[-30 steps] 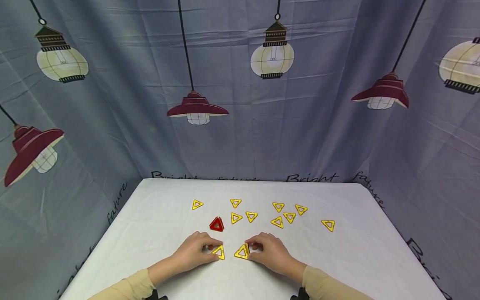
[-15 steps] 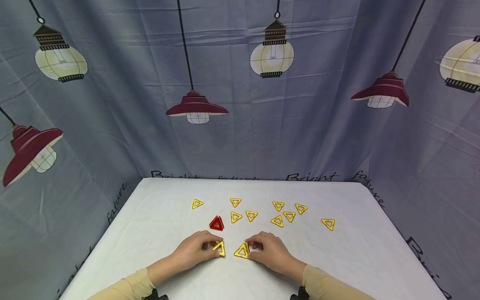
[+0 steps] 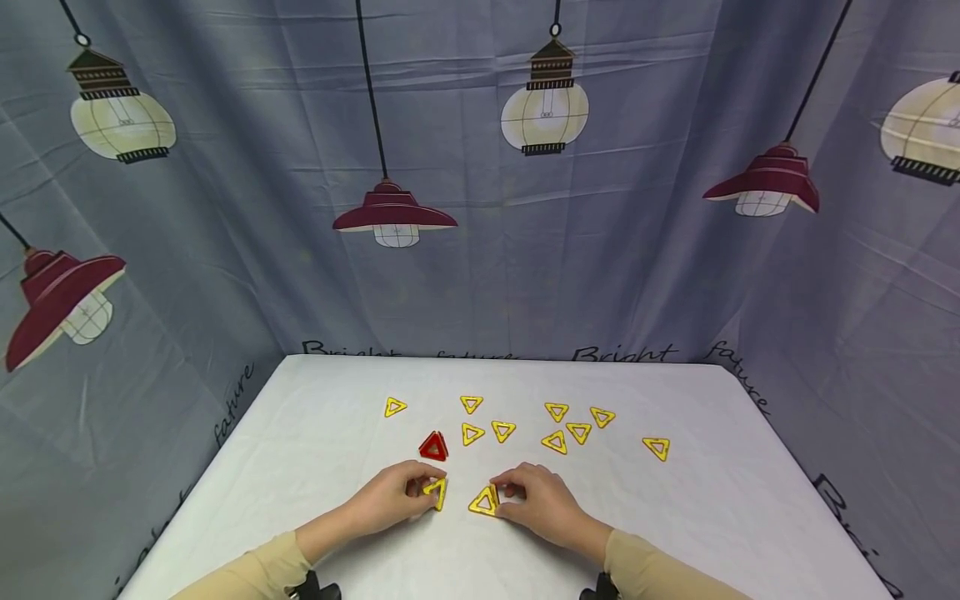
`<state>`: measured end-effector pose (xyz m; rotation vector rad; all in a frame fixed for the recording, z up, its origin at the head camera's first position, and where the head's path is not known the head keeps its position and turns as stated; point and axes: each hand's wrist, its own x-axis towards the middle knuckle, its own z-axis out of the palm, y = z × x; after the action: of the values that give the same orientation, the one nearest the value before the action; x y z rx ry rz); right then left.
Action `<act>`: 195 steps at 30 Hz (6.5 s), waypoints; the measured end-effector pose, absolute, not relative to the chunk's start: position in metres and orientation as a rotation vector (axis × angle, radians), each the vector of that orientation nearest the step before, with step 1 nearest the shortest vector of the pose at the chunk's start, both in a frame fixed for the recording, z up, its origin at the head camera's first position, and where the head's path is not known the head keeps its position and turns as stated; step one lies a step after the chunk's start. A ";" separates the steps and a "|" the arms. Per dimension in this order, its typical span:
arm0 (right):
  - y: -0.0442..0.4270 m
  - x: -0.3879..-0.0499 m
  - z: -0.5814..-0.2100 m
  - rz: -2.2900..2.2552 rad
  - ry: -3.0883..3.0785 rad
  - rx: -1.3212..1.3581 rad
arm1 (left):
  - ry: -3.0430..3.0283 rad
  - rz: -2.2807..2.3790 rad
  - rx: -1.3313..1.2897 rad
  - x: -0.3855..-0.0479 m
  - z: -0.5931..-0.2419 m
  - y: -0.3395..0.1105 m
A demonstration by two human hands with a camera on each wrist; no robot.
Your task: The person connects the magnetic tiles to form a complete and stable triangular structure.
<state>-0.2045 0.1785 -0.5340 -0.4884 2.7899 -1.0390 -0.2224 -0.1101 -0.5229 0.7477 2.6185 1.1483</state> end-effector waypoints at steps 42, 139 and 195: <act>0.168 -0.208 -0.534 -0.950 2.843 -0.474 | 2.598 1.134 0.654 -0.231 -0.519 -0.070; 0.182 -0.212 -0.535 -0.886 2.927 -0.532 | 2.765 0.945 0.819 -0.235 -0.527 -0.056; 0.181 -0.206 -0.536 -0.831 3.005 -0.557 | 2.976 0.504 0.524 -0.309 -0.518 -0.174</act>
<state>-0.2056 0.1812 -0.5363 -0.5571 3.0054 -0.8311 -0.3090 -0.1736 -0.5178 0.5243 2.9765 0.5037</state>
